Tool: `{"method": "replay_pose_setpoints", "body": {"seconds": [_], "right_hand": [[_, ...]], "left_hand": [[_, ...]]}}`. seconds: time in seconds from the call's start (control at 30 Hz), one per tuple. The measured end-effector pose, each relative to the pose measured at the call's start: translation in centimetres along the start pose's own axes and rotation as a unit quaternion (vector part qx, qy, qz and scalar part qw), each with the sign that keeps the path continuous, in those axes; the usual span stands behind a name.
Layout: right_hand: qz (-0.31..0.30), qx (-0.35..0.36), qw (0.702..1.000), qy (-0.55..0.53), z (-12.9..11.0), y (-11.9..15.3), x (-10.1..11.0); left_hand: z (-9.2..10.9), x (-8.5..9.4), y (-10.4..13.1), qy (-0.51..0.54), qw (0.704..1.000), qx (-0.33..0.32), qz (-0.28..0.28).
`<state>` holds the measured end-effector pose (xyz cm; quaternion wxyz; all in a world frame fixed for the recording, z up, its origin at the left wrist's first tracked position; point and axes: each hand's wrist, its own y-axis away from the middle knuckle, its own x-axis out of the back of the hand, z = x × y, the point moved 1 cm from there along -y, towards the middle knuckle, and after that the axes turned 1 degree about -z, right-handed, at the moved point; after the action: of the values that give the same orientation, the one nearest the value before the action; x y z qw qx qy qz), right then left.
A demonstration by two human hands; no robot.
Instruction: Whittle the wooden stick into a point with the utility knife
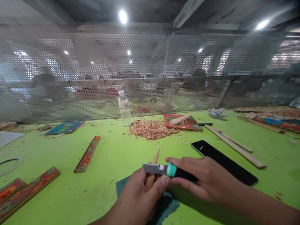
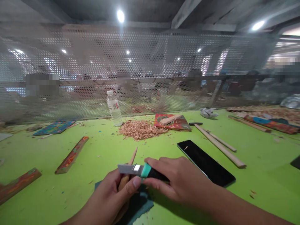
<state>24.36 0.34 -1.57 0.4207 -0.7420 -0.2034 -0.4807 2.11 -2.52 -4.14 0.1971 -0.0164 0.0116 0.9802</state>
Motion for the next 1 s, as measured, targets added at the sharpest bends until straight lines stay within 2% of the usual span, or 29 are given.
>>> {"method": "replay_pose_setpoints", "body": {"seconds": [0.1,0.27,0.43,0.8,0.9,1.0], "right_hand": [[-0.027,-0.003,1.000,-0.007,-0.3,0.1,-0.2],[0.009,0.009,0.999,0.042,-0.7,0.3,-0.3],[0.039,0.009,0.994,0.100,-0.9,0.3,-0.4],[0.069,-0.044,0.991,0.110,-1.4,0.7,-1.0],[0.107,-0.074,0.985,0.114,-0.6,0.7,-0.5],[0.185,-0.102,0.966,0.147,0.6,0.6,0.8]], "left_hand": [[-0.5,-0.1,-0.2,0.047,0.999,-0.011,-0.022],[-0.3,-0.3,-0.3,0.081,0.997,0.011,-0.005],[0.0,-0.4,-0.3,0.042,0.998,0.041,0.024],[-0.1,-0.4,-0.6,0.005,0.993,0.108,0.056],[-0.1,-0.4,-0.6,-0.012,0.993,0.102,0.060],[-0.1,-0.3,-0.5,-0.028,0.993,0.102,0.057]]}}
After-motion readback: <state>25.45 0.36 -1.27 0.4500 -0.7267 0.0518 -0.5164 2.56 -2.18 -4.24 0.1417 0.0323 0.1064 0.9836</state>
